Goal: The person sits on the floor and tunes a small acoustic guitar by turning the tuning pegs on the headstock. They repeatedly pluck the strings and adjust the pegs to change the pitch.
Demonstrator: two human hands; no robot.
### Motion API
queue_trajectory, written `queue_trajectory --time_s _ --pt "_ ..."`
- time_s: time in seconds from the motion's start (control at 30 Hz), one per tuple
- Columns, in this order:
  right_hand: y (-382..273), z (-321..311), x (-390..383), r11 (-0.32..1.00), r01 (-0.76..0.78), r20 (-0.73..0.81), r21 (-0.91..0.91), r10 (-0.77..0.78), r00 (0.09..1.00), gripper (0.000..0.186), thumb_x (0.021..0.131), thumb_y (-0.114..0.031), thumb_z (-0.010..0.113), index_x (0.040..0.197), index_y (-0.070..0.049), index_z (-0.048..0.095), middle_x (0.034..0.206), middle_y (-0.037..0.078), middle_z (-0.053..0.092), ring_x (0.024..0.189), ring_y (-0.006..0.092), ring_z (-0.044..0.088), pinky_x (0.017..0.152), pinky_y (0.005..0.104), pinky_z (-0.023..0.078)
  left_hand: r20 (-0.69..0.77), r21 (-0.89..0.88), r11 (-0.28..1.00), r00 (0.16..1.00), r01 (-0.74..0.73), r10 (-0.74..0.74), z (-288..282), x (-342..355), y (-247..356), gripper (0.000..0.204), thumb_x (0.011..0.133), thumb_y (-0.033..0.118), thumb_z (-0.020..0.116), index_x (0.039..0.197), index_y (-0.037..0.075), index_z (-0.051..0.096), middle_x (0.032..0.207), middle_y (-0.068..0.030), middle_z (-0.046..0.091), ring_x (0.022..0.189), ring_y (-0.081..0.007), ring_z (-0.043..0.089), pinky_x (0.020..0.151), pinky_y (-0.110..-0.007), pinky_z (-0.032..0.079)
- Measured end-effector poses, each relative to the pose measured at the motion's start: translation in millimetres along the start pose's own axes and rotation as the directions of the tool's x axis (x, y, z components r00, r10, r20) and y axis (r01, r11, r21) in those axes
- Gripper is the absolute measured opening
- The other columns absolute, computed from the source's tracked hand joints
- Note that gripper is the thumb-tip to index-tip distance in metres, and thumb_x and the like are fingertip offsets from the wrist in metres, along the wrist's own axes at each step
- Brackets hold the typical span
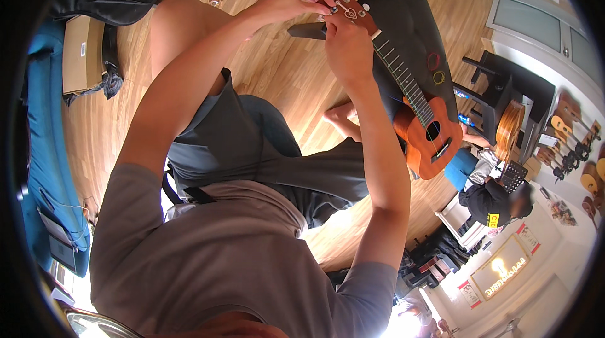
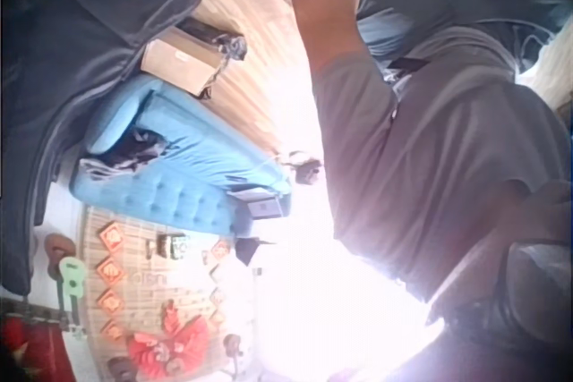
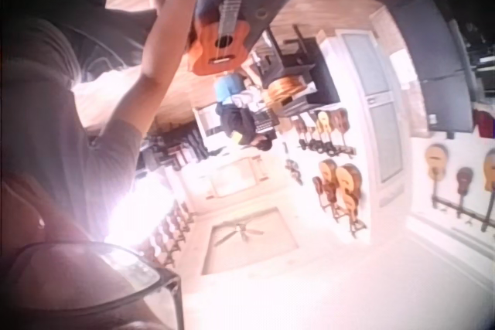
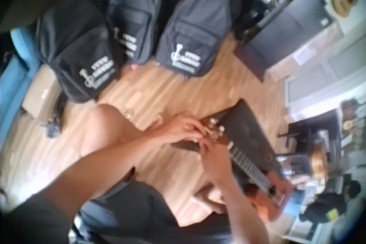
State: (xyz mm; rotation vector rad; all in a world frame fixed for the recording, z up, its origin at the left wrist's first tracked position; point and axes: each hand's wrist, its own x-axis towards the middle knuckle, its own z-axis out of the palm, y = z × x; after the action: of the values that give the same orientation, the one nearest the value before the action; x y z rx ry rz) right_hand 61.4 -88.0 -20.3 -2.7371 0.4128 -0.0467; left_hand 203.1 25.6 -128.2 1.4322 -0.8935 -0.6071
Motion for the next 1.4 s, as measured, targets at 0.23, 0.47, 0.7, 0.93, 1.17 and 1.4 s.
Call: queue_trajectory --time_s 0.23,0.47,0.7,0.93,1.17,1.4 --pt "1.6 4.5 -1.2 0.98 -0.072 -0.027 0.185 0.078 0.997 0.018 0.099 -0.017 0.066 0.101 -0.002 0.077 0.082 0.023 0.072 0.076 0.0399 0.072 0.068 0.0459 0.056 0.01 0.002 0.999 0.999 0.049 -0.049 -0.6 -1.9 5.5 0.024 0.088 0.021 0.083 0.111 0.016 0.082 0.123 -0.0089 0.062 0.109 -0.023 0.069 0.098 -0.032 0.057" --pt "1.5 6.4 15.6 0.99 0.003 -0.053 0.138 0.005 0.999 0.021 0.099 -0.019 0.067 0.099 0.0 0.077 0.083 0.023 0.073 0.08 0.0403 0.073 0.071 0.0457 0.057 -0.017 0.013 1.0 1.0 0.021 -0.021 0.4 -2.6 -1.4 0.022 0.087 0.018 0.083 0.108 0.014 0.082 0.124 -0.0095 0.063 0.11 -0.0236 0.07 0.098 -0.033 0.058" --pt "13.8 -3.5 48.3 0.994 -0.056 0.179 0.098 0.038 0.983 0.024 0.093 -0.023 0.069 0.096 -0.002 0.079 0.09 0.021 0.076 0.085 0.0384 0.075 0.078 0.0437 0.059 -0.068 0.069 0.998 0.998 0.004 0.001 2.5 -6.9 1.0 0.022 0.087 0.019 0.083 0.108 0.013 0.082 0.128 -0.0089 0.064 0.111 -0.0248 0.069 0.097 -0.035 0.057" --pt "21.5 -3.5 62.2 0.973 -0.215 0.31 0.083 0.18 0.933 0.022 0.092 -0.026 0.07 0.097 -0.008 0.082 0.09 0.019 0.077 0.085 0.0338 0.075 0.077 0.0406 0.059 0.005 0.274 0.949 0.986 0.159 -0.167 -4.1 -19.9 45.9 0.023 0.093 0.031 0.076 0.114 0.022 0.08 0.144 0.0022 0.061 0.129 -0.023 0.061 0.108 -0.041 0.046" --pt "14.9 -7.1 77.0 0.962 -0.257 0.38 0.098 0.202 0.902 0.023 0.091 -0.025 0.071 0.1 -0.007 0.082 0.09 0.016 0.078 0.082 0.0278 0.075 0.075 0.0372 0.058 -0.099 -0.013 0.999 0.994 0.051 -0.052 13.4 -9.5 -9.6 0.026 0.096 0.025 0.075 0.115 0.008 0.077 0.141 -0.0069 0.06 0.124 -0.025 0.064 0.1 -0.041 0.053" --pt "22.5 -6.0 86.8 0.956 -0.259 0.404 0.137 0.185 0.896 0.026 0.091 -0.025 0.071 0.101 -0.004 0.081 0.092 0.015 0.078 0.085 0.0249 0.075 0.079 0.0354 0.057 -0.038 -0.151 0.954 0.963 0.258 -0.266 13.2 -2.3 -3.1 0.035 0.097 0.028 0.076 0.12 0.002 0.074 0.137 -0.0084 0.061 0.125 -0.0237 0.063 0.103 -0.037 0.051"
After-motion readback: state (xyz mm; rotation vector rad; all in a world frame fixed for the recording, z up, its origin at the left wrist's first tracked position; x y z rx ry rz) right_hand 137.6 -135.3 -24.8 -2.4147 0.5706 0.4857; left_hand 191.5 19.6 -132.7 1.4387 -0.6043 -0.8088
